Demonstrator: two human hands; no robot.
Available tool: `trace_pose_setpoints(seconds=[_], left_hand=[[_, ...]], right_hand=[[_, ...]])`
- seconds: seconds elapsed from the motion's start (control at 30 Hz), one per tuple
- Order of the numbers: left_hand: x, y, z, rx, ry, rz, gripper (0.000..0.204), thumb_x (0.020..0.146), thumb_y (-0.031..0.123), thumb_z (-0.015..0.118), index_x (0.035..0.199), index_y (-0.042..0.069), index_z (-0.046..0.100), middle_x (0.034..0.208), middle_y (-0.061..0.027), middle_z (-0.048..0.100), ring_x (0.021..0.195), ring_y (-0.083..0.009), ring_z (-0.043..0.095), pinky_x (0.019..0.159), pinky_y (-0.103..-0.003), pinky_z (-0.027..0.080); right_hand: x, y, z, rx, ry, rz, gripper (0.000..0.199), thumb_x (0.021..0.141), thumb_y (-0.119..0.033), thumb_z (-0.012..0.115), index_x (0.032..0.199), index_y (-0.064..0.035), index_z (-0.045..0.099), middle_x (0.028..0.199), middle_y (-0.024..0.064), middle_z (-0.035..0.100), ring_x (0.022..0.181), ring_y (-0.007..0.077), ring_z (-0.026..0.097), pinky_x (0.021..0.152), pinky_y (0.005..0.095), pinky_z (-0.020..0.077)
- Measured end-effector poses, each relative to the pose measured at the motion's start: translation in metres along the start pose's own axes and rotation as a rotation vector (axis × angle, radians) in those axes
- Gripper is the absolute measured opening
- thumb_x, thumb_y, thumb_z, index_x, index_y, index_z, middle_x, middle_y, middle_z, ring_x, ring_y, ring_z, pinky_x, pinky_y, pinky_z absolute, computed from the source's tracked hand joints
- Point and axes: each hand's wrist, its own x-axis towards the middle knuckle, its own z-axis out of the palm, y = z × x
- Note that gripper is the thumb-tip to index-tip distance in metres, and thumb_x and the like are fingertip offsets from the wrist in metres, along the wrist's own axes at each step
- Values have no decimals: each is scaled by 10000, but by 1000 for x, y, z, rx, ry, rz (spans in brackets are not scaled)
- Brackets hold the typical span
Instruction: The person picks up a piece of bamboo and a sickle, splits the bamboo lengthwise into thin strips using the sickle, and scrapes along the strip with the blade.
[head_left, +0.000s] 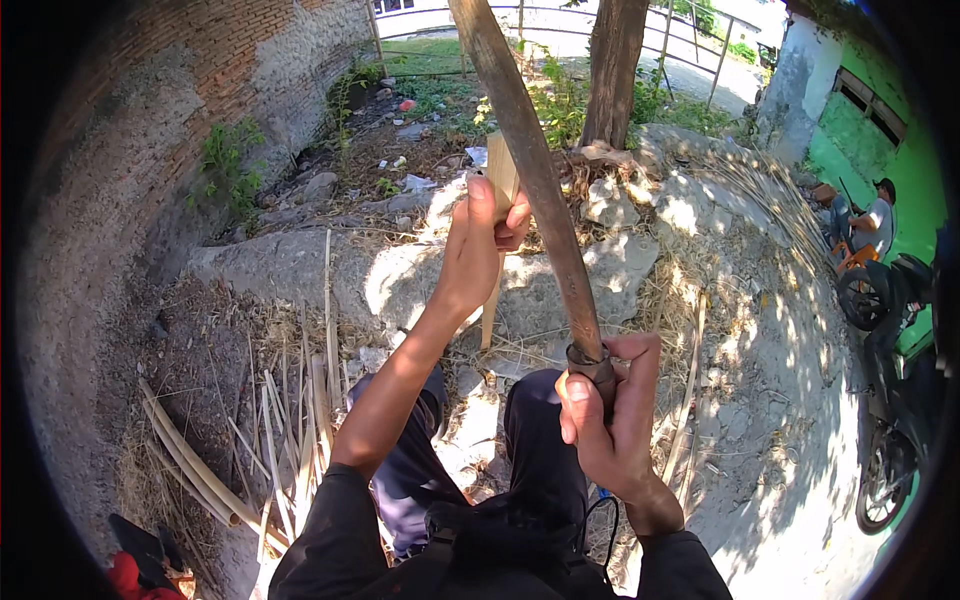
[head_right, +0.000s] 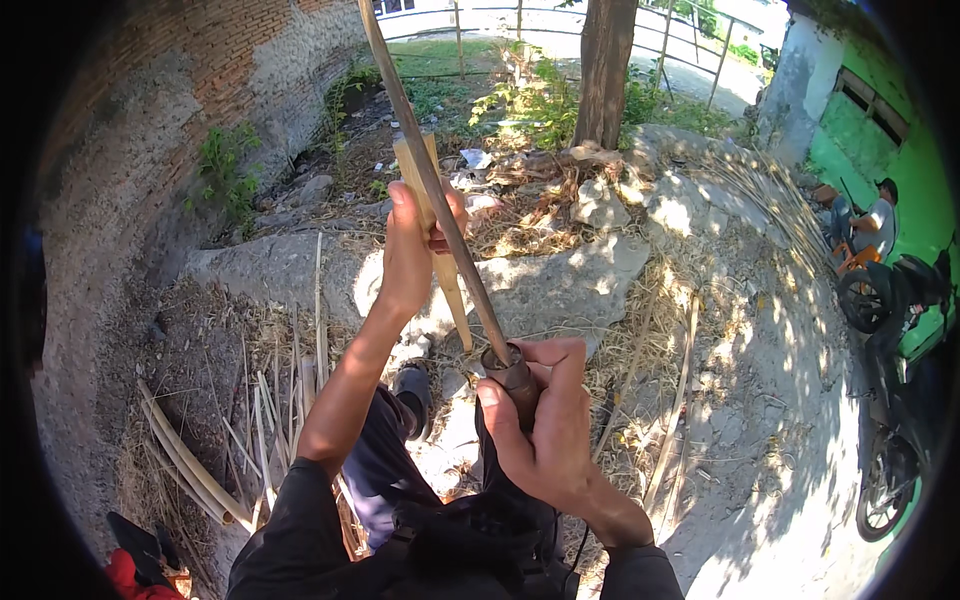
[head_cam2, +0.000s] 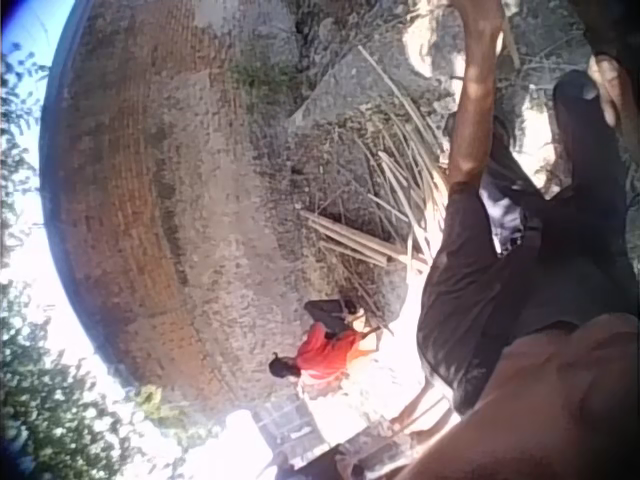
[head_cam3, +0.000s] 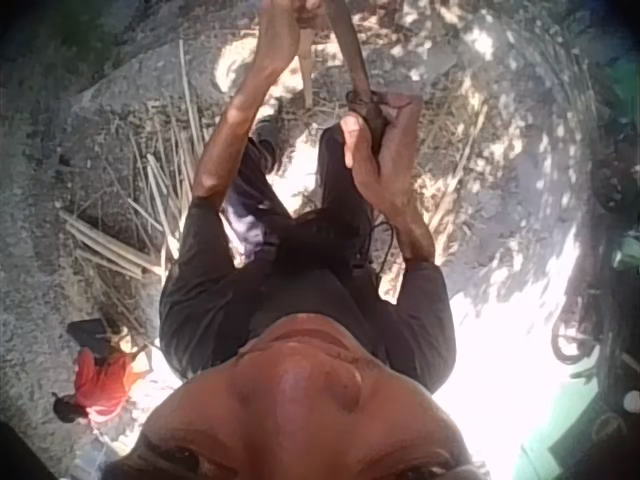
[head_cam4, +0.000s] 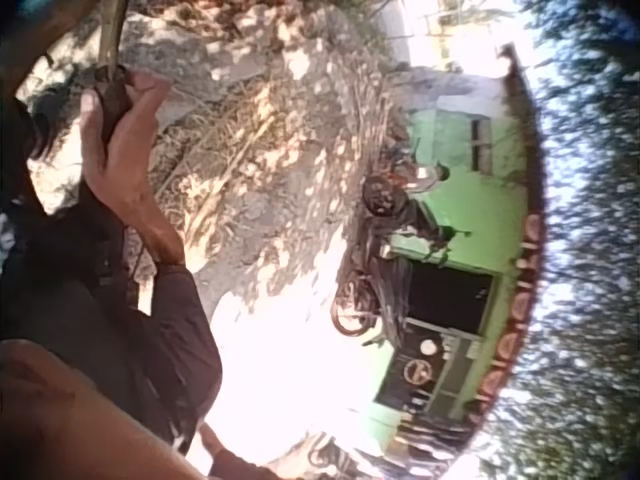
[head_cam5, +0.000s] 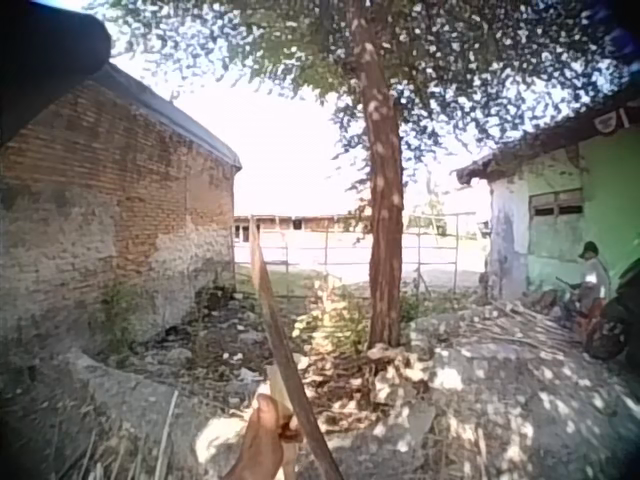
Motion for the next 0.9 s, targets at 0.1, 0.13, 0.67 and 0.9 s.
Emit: trace_pose_setpoints(seconds=[0.1, 0.13, 0.67, 0.9], left_hand=[[-2, 3, 3, -40, 21, 0, 778, 953, 796, 156, 817, 94, 464, 658, 42, 355, 578, -56, 292, 534, -255, 226], [-2, 5, 5, -78, 42, 2, 723, 1013, 721, 162, 783, 86, 419, 637, 49, 309, 571, -63, 256, 541, -271, 200], [-1, 6, 2, -117, 51, 33, 678, 1042, 669, 193, 780, 84, 416, 643, 47, 301, 559, -60, 258, 520, -265, 208], [5, 2, -13, -115, -99, 52, 804, 966, 775, 146, 944, 62, 518, 711, 6, 439, 623, -97, 400, 581, -275, 328]], right_hand=[[0, 2, 1, -27, 0, -24, 346, 957, -28, 613, 1161, 23, 338, 790, 101, 644, 653, 100, 580, 596, 269, 457], [0, 2, 1, -37, 5, -32, 350, 956, -28, 615, 1161, 24, 337, 798, 108, 648, 657, 107, 589, 598, 273, 461], [0, 3, 4, -34, 1, -6, 368, 947, -13, 614, 1186, 27, 337, 802, 112, 648, 668, 121, 592, 608, 282, 462], [1, -9, 0, -107, -3, 15, 360, 955, -38, 614, 1177, 23, 338, 824, 138, 662, 691, 159, 628, 631, 299, 486]])
